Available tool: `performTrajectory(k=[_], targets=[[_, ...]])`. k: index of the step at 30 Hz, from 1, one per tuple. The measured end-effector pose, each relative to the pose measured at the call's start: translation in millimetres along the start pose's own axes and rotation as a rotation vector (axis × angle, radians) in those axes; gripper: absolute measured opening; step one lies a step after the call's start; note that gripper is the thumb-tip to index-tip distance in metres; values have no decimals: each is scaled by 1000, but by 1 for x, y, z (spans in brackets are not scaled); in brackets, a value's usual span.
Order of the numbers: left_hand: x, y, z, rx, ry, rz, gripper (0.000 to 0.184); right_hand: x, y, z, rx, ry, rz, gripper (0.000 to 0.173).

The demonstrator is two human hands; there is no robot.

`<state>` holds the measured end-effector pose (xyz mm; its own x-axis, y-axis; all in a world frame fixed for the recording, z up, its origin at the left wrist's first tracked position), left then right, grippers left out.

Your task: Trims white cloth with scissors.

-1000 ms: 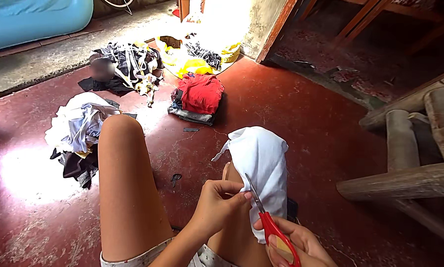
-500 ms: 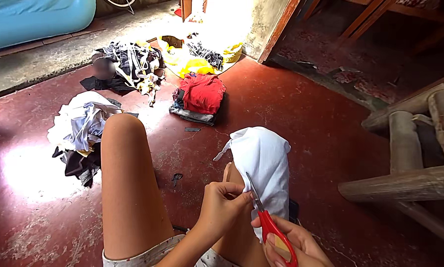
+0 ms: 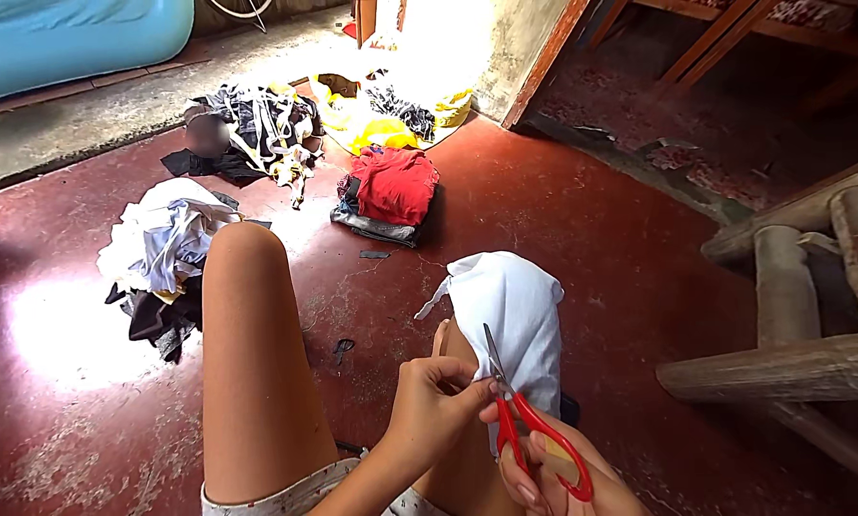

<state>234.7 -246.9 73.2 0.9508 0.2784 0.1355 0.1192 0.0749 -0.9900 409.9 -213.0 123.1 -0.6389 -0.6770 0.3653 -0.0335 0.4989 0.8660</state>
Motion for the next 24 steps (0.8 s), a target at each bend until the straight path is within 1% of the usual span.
performTrajectory(k=[4,8,11,16,19,24], targets=[[-2,2,1,8,7,-2,13,2,4,6,13,-9,-20,29],[-3,1,0,3,32,28,15,2,12,6,73,-20,-17,26],[-3,1,-1,35,39,64,16,0,15,4,94,-24,13,27],[-2,3,-1,86,44,114,16,2,15,3,87,-36,7,28],[-2,3,-1,82,48,111,15,6,15,1,69,-68,-14,28],[0,4,-1,74,44,104,15,11,14,-2,51,-106,-67,23]])
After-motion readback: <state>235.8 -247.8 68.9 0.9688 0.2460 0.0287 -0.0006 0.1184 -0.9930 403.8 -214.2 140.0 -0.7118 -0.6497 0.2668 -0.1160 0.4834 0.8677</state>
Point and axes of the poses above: each hand's wrist, its own z-axis towards the middle knuckle, its own x-axis out of the palm, y = z × x, the point moved 1 cm from there along z, towards the middle knuckle, and after that the axes turned 1 degree about -x, right-handed, at the moved point
